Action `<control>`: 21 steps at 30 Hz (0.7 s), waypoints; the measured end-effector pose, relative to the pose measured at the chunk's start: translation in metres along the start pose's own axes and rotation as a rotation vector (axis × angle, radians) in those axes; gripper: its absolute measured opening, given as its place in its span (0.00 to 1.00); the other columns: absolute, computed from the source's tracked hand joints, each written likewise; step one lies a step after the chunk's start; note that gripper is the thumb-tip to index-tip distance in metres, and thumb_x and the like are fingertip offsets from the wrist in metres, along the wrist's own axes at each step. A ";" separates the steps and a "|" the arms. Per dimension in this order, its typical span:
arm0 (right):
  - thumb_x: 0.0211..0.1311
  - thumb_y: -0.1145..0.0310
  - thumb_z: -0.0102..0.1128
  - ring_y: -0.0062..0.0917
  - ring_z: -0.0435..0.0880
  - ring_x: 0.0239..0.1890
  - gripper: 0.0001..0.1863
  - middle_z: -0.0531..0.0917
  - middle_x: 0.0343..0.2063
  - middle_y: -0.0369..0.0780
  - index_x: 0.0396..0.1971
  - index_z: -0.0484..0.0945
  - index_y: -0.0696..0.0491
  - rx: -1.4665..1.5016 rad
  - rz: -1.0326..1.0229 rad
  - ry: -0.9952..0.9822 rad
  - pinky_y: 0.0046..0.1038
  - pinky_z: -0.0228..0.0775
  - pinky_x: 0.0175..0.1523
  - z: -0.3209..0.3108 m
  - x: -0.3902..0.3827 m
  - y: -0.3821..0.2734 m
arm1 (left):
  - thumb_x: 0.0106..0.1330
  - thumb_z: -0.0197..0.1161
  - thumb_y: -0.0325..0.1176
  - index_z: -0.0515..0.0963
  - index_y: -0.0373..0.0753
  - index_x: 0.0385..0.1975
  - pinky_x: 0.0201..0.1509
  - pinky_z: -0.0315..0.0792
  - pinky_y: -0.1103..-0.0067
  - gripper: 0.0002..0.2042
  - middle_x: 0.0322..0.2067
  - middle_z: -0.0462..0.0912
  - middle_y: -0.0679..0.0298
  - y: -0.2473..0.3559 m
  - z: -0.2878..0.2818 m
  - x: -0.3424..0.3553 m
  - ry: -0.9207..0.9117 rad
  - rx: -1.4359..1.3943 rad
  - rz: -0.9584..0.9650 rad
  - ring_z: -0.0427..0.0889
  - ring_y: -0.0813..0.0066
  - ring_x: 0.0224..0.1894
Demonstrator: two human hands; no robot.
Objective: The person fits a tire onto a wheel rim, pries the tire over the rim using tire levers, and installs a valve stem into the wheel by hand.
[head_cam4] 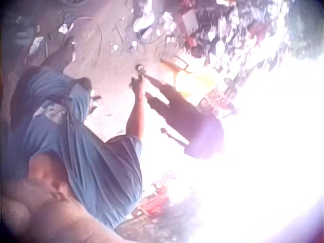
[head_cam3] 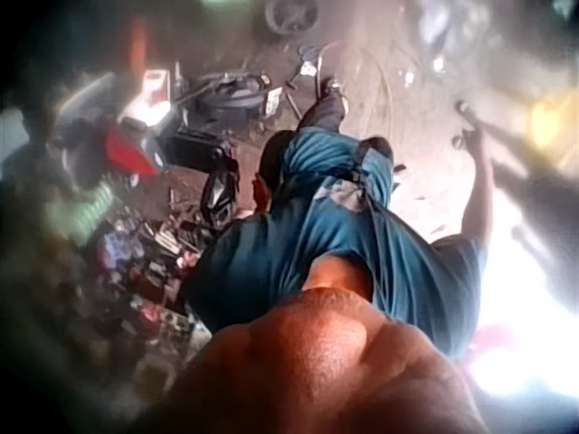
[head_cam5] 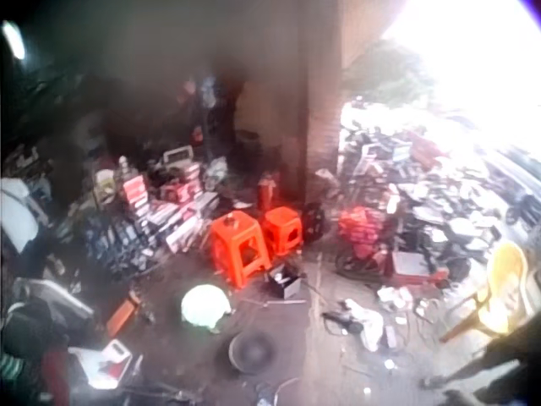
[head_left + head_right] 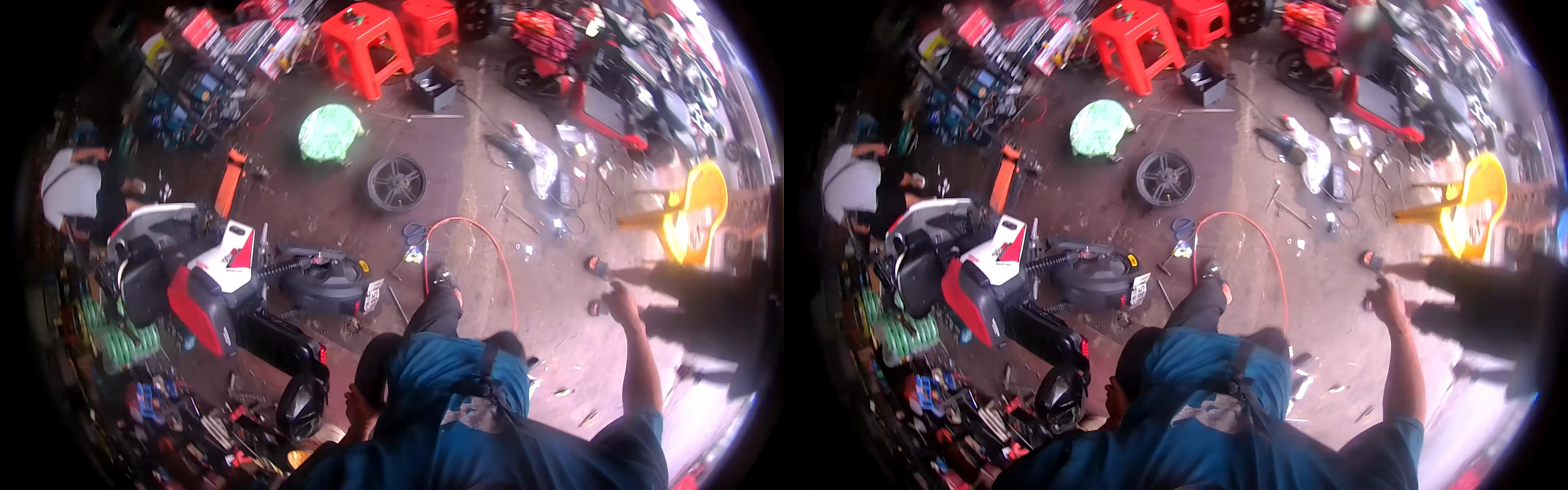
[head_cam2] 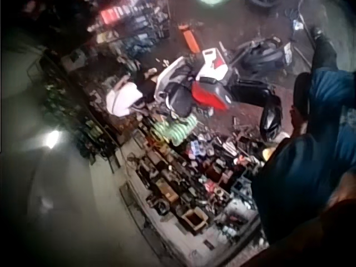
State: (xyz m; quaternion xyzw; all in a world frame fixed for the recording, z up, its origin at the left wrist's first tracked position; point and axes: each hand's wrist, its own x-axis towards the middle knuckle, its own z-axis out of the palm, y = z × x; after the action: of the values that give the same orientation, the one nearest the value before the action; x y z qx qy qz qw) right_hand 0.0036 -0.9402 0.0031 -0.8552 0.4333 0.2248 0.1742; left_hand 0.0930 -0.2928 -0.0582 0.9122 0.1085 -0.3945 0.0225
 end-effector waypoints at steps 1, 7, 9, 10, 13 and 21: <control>0.55 0.60 0.60 0.40 0.81 0.45 0.28 0.81 0.37 0.53 0.53 0.70 0.60 -0.118 -0.095 0.069 0.35 0.71 0.49 0.010 0.021 0.033 | 0.41 0.72 0.48 0.56 0.33 0.52 0.44 0.74 0.59 0.42 0.40 0.70 0.44 0.018 -0.006 -0.001 0.049 -0.029 0.012 0.76 0.45 0.42; 0.52 0.56 0.61 0.41 0.79 0.49 0.29 0.80 0.42 0.53 0.51 0.72 0.59 -0.152 -0.009 -0.263 0.34 0.69 0.53 -0.038 0.132 0.005 | 0.39 0.73 0.42 0.57 0.34 0.50 0.45 0.74 0.58 0.40 0.39 0.70 0.44 0.113 -0.012 -0.010 0.188 -0.249 -0.105 0.75 0.45 0.41; 0.50 0.55 0.63 0.39 0.78 0.50 0.30 0.80 0.44 0.51 0.50 0.74 0.58 -0.067 -0.074 -0.233 0.33 0.69 0.54 -0.077 0.169 -0.063 | 0.39 0.72 0.42 0.57 0.34 0.50 0.44 0.74 0.58 0.39 0.39 0.69 0.45 0.145 -0.009 -0.003 0.252 -0.352 -0.182 0.75 0.45 0.41; 0.50 0.55 0.63 0.39 0.79 0.50 0.30 0.80 0.44 0.51 0.50 0.73 0.59 -0.132 -0.148 -0.206 0.32 0.69 0.54 -0.091 0.201 -0.086 | 0.39 0.72 0.41 0.57 0.34 0.50 0.43 0.74 0.57 0.40 0.39 0.69 0.45 0.169 -0.014 -0.002 0.279 -0.384 -0.236 0.75 0.44 0.40; 0.50 0.56 0.65 0.38 0.79 0.49 0.30 0.80 0.44 0.51 0.51 0.73 0.59 -0.185 -0.243 -0.240 0.32 0.69 0.54 -0.117 0.310 -0.142 | 0.39 0.72 0.42 0.56 0.35 0.52 0.43 0.75 0.57 0.41 0.40 0.69 0.45 0.232 -0.021 0.004 0.259 -0.472 -0.455 0.75 0.43 0.41; 0.54 0.56 0.62 0.38 0.81 0.42 0.29 0.82 0.39 0.48 0.53 0.70 0.55 -0.407 -0.869 -0.201 0.36 0.71 0.46 -0.197 0.561 -0.410 | 0.38 0.66 0.34 0.54 0.36 0.53 0.49 0.69 0.55 0.39 0.42 0.67 0.40 0.378 -0.091 0.020 0.288 -0.772 -0.974 0.72 0.40 0.46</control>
State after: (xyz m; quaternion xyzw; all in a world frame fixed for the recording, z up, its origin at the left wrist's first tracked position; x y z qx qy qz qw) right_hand 0.6791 -1.1779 -0.0900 -0.9476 -0.0354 0.2930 0.1222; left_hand 0.2528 -0.6461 -0.0268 0.7284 0.6471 -0.1654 0.1529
